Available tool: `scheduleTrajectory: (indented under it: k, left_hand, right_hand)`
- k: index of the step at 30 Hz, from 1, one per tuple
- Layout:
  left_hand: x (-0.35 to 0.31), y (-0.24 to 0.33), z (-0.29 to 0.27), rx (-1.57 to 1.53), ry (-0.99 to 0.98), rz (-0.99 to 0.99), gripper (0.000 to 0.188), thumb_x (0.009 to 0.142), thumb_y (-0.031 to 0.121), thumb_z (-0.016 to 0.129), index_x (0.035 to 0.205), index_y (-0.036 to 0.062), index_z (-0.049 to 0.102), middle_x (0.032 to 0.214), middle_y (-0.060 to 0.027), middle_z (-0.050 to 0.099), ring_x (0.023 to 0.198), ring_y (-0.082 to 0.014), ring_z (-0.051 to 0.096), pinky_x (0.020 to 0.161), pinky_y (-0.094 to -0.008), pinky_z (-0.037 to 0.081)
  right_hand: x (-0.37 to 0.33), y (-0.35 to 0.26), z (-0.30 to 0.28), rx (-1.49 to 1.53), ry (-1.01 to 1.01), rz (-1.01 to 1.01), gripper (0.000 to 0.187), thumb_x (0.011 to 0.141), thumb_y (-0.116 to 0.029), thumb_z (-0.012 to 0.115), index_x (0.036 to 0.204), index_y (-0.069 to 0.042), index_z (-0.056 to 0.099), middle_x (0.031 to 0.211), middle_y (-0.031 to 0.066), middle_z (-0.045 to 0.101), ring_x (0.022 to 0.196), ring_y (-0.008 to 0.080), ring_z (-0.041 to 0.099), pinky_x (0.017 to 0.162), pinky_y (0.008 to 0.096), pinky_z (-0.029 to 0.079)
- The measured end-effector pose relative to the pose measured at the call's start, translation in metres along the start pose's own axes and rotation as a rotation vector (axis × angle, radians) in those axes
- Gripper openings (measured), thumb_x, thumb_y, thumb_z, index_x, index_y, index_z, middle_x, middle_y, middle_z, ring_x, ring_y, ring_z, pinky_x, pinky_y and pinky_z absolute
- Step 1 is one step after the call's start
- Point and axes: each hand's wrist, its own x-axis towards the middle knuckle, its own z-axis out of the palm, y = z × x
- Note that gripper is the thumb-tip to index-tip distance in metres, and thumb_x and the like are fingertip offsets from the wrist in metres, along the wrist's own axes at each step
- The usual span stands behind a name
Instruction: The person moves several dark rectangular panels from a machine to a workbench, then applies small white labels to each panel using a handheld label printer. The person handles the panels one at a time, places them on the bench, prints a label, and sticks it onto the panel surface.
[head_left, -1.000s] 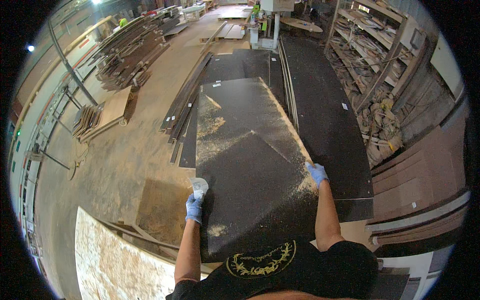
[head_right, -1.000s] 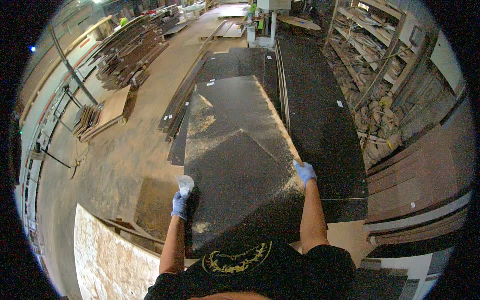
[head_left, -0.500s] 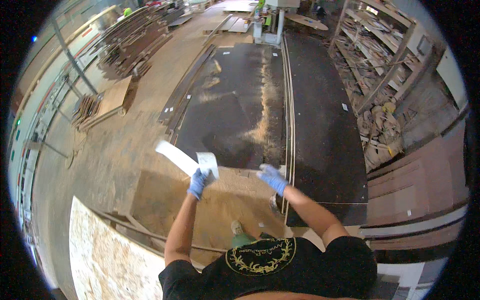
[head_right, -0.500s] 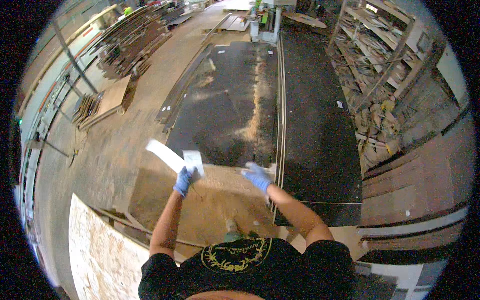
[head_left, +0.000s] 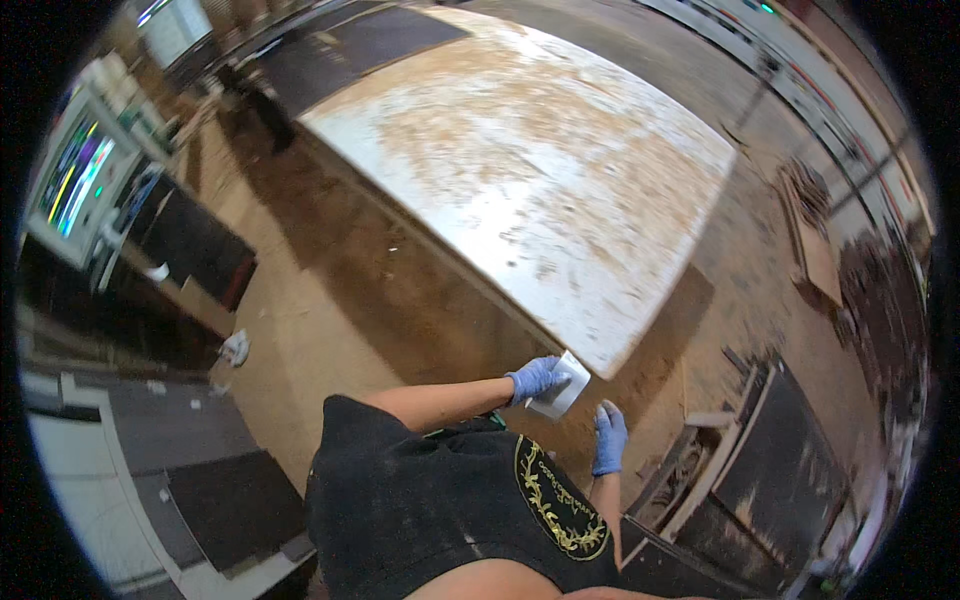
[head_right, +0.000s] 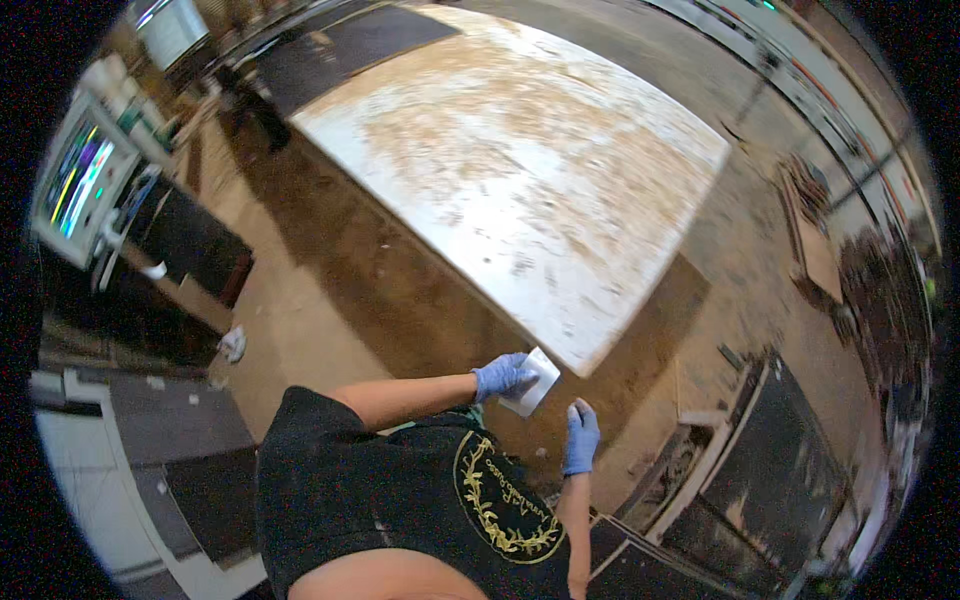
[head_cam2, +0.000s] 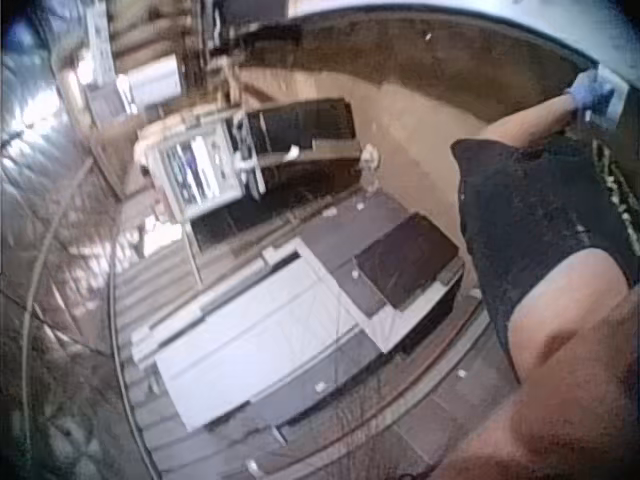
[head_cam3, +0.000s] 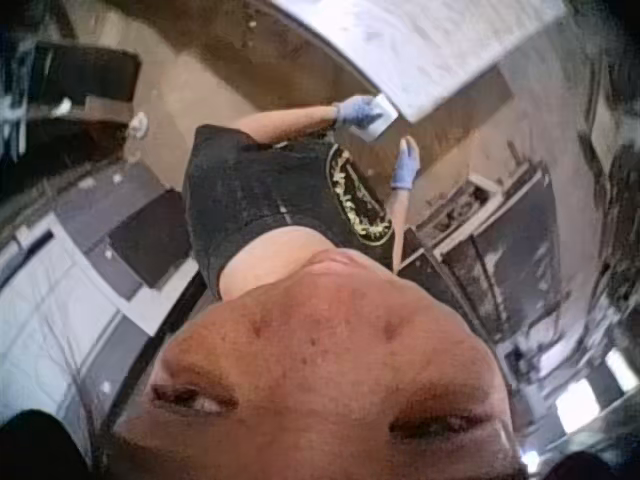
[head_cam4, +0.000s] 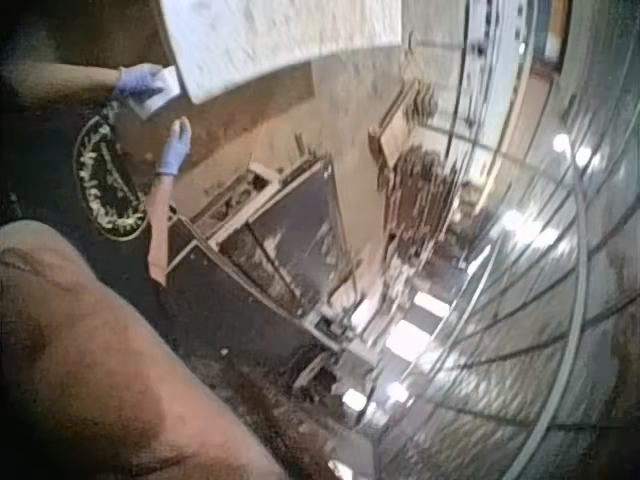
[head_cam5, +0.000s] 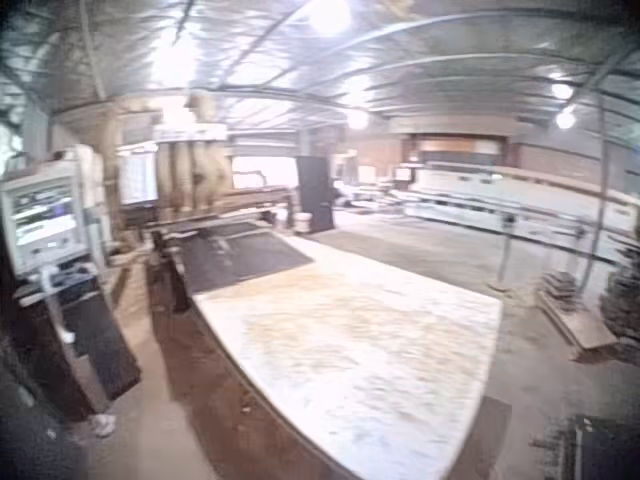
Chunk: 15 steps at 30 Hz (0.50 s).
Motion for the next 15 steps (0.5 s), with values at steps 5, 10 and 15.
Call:
scheduleTrajectory:
  k: [5,10,15]
  left_hand:
    - [-0.071,0.011,-0.174,0.24,0.492,0.207,0.028,0.082,0.03,0.049,0.089,0.0046,0.058,0.078,-0.0063,0.059,0.071,-0.0149,0.053,0.064,-0.0305,0.046]
    - [-0.144,0.049,-0.322,-0.567,0.736,0.276,0.03,0.08,0.028,0.057,0.1,0.0062,0.055,0.092,-0.003,0.058,0.082,-0.0145,0.054,0.074,-0.0293,0.046]
    - [-0.201,0.09,-0.482,-0.637,0.939,0.315,0.017,0.081,0.018,0.057,0.095,0.0076,0.056,0.085,-0.0009,0.057,0.074,-0.0112,0.054,0.067,-0.0265,0.047]
  right_hand:
    - [0.007,-0.121,0.194,-0.119,-0.464,-0.22,0.034,0.083,-0.022,0.053,0.108,0.0,0.054,0.106,0.0104,0.056,0.097,0.0159,0.052,0.085,0.0274,0.04]
    - [-0.004,-0.198,0.391,0.054,-0.946,-0.347,0.039,0.085,-0.027,0.049,0.114,-0.001,0.049,0.113,0.011,0.052,0.104,0.0181,0.047,0.089,0.0295,0.036]
    - [-0.009,-0.244,0.554,-0.057,-1.153,-0.287,0.037,0.089,-0.033,0.042,0.105,-0.002,0.053,0.096,0.0049,0.056,0.085,0.0125,0.05,0.076,0.0266,0.041]
